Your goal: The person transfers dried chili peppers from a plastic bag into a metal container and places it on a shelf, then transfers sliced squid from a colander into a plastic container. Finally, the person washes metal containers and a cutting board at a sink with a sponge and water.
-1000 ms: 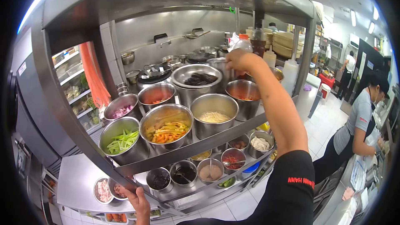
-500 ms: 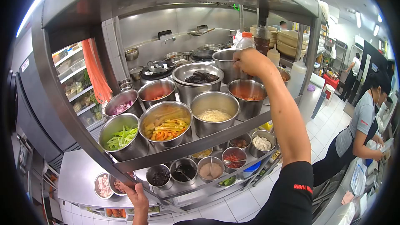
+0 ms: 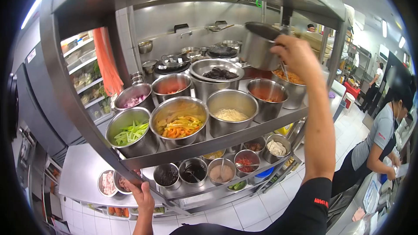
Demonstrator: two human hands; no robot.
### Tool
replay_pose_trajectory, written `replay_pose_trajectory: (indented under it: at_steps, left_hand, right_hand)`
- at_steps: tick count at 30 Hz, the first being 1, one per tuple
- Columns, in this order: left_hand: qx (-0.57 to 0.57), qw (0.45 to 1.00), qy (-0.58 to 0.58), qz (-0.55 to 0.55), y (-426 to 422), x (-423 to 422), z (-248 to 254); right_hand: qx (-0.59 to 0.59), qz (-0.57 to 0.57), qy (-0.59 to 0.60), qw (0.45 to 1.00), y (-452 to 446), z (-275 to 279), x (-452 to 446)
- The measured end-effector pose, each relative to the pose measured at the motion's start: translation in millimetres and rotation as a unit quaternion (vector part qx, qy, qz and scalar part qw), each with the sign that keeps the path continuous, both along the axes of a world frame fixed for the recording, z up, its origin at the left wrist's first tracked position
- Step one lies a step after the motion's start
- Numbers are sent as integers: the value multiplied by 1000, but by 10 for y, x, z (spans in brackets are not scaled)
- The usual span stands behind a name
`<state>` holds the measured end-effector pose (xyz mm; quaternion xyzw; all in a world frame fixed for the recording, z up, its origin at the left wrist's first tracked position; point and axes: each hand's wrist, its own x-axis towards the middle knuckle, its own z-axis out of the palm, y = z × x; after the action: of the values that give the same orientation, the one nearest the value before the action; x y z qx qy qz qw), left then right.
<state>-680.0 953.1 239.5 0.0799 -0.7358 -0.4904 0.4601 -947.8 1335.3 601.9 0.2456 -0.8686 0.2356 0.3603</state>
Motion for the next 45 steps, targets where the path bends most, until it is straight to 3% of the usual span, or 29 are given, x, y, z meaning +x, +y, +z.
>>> replay_pose_trajectory:
  at_steps: [4,8,9,12,14,16,18,21,23,26,31,34,36,39,45]
  left_hand:
    - [-12,999,-28,-12,-13,33,60]
    - [-6,998,-32,-48,-12,94,231]
    - [5,995,-60,-81,-70,153,215]
    - [-102,987,-94,-83,-262,247,262]
    - [-116,976,-107,-151,-377,414,447]
    - [-134,966,-109,-191,-515,636,554]
    - [-148,945,-97,-276,-779,914,567]
    - [-109,902,-99,-405,-1235,1403,550]
    - [-84,891,-106,-434,-1541,1759,587]
    - [-214,901,-179,-333,-2041,2303,671]
    - [-153,963,-172,-138,-2753,3069,477]
    - [-210,962,-172,6,-3070,3565,369]
    - [-191,961,-176,99,-3231,3848,358]
    - [-130,949,-185,220,-3511,4215,203]
    - [69,919,-157,355,-4104,4944,-122]
  right_hand:
    - [-23,58,52,997,348,-21,601]
    - [90,-6,185,979,445,-277,1691]
    - [105,2,197,975,386,-369,1969]
    - [97,58,184,976,151,-752,2650]
    - [102,-13,240,965,-339,-1044,3080]
    - [61,66,189,978,-657,-1364,3375]
    - [113,209,90,967,-926,-1532,3590]
    - [115,274,-40,954,-1717,-1843,3888]
    - [112,311,-78,941,-2253,-2149,3968]
    - [103,371,-106,917,-3128,-2539,4026]
    - [74,478,-171,858,-4468,-2981,4129]
    - [89,550,-186,809,-5178,-3141,4250]
    - [93,604,-143,778,-5690,-3136,4388]
    - [88,644,-173,740,-6236,-3205,4511]
    - [130,622,-238,735,-7266,-3431,4698]
